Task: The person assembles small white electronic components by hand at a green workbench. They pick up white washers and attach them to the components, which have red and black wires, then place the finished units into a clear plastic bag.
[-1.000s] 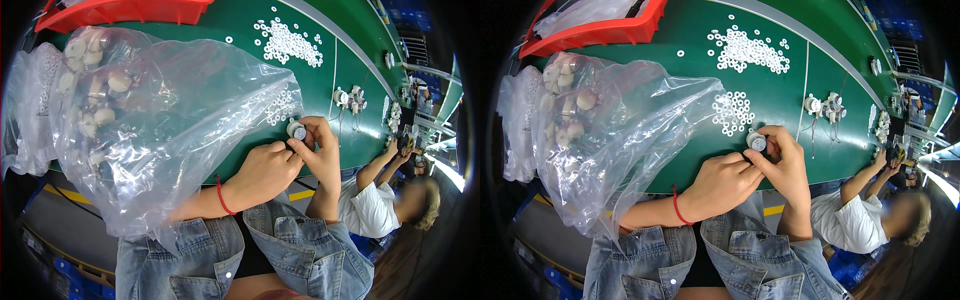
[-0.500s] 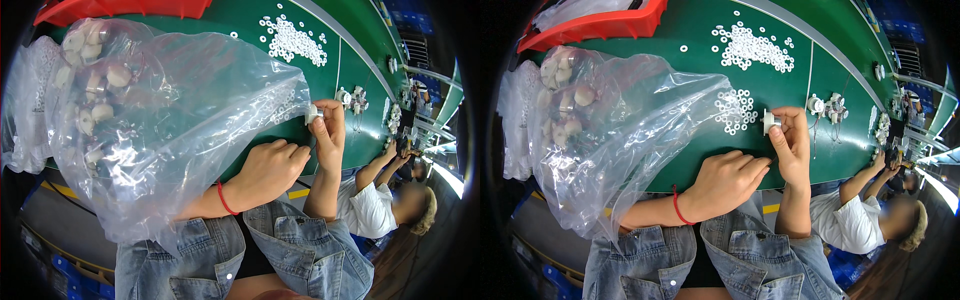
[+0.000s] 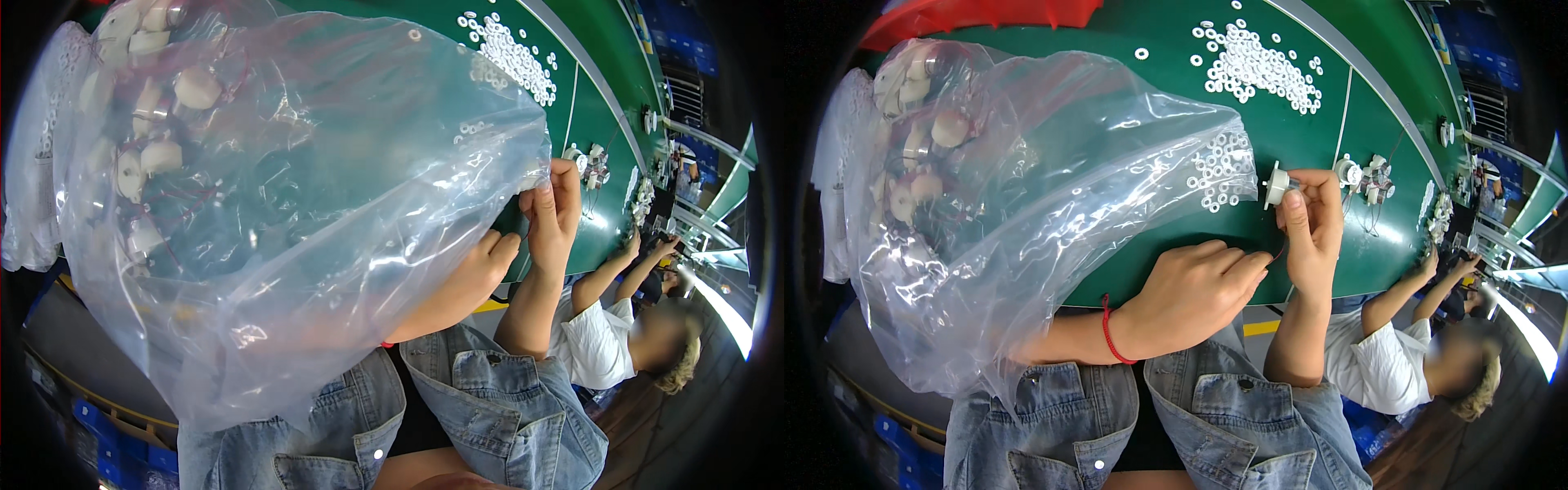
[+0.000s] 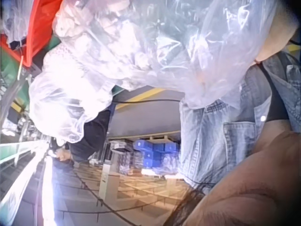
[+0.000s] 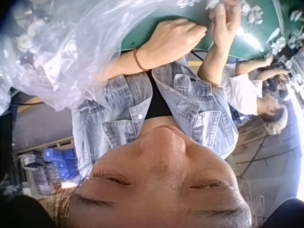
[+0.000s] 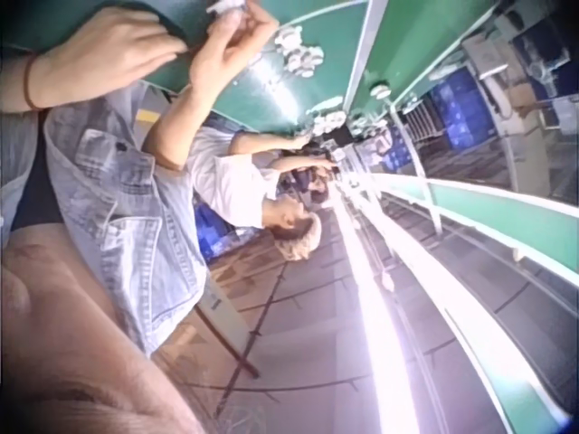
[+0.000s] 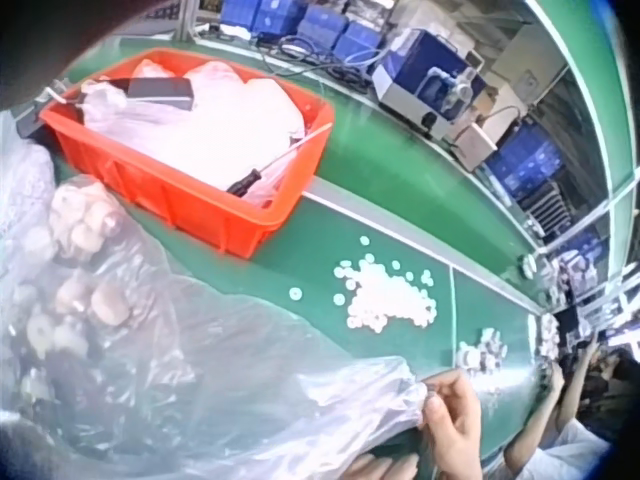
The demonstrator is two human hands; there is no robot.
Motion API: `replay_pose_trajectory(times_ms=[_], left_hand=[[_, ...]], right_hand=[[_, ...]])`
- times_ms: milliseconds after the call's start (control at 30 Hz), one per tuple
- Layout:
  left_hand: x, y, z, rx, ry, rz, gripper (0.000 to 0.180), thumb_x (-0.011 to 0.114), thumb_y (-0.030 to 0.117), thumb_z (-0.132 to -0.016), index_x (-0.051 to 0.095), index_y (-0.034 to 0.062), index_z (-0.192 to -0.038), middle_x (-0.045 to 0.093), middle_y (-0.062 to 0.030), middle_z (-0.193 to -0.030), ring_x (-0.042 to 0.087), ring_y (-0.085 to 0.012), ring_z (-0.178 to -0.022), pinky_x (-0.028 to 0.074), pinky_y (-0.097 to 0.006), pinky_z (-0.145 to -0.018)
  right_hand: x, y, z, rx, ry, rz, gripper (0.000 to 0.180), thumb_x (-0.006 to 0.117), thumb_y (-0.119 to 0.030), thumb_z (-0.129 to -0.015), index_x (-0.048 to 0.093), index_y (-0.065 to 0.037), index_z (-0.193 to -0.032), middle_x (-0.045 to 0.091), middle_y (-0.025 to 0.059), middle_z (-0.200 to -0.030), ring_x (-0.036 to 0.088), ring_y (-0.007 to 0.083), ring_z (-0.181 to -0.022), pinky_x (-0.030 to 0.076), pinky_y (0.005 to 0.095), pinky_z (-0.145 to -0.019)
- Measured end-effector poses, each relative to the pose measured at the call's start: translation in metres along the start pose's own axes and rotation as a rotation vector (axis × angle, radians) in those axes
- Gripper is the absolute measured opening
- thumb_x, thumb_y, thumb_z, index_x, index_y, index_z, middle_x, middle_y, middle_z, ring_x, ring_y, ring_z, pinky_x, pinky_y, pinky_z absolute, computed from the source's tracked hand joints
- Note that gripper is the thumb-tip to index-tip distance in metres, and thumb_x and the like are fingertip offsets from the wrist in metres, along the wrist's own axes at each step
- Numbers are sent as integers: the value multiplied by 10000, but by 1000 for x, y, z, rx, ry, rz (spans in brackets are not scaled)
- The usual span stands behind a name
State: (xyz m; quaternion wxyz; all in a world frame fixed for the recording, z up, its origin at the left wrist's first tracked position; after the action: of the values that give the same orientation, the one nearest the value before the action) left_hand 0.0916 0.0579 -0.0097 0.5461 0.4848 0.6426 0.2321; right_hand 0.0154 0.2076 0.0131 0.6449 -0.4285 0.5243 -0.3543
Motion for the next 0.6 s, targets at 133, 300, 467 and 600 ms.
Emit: replay_pose_trajectory(times_ms=[133, 300, 467, 600], left_hand=[[2, -1, 2, -1, -7, -12, 162, 683, 116, -862, 664, 27, -997, 617, -31, -704, 635, -175, -670, 525, -303, -587], [2, -1, 3, 2, -11, -3, 160, 684, 120, -864, 666, 30, -994, 621, -33, -707, 640, -177, -680, 529, -304, -598], [2, -1, 2, 8, -11, -17, 153, 683, 123, -867, 669, 33, -990, 628, -35, -714, 644, -178, -686, 532, -305, -607], [1, 0, 1, -7, -7, -6, 151, 681, 122, -868, 669, 35, -990, 630, -33, -714, 644, -177, -684, 532, -306, -607]], right_hand=[[2, 2, -1, 10, 26, -85, 211, 555, -165, -1024, 532, -5, -1159, 532, -3, -815, 447, 45, -658, 325, 190, -556], [3, 1, 0, 11, 49, -66, 198, 551, -141, -1024, 533, -1, -1163, 533, -7, -808, 438, 41, -642, 320, 188, -550], [3, 4, 1, -20, 46, -66, 189, 556, -133, -1024, 537, 2, -1154, 532, -7, -796, 436, 41, -635, 325, 191, -547], [3, 6, 1, -31, 50, -63, 187, 559, -132, -1023, 539, 3, -1151, 541, -3, -801, 439, 40, -634, 330, 189, -548]])
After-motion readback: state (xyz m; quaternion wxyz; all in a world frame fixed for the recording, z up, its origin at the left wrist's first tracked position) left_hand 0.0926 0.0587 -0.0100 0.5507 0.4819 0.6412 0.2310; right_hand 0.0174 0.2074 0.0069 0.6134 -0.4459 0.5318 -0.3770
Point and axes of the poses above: each hand's wrist, its own z-axis away from the middle knuckle, its own x-axis out of the palm, y = z × x, the point moved 2 cm from there along -z, towards the middle knuckle
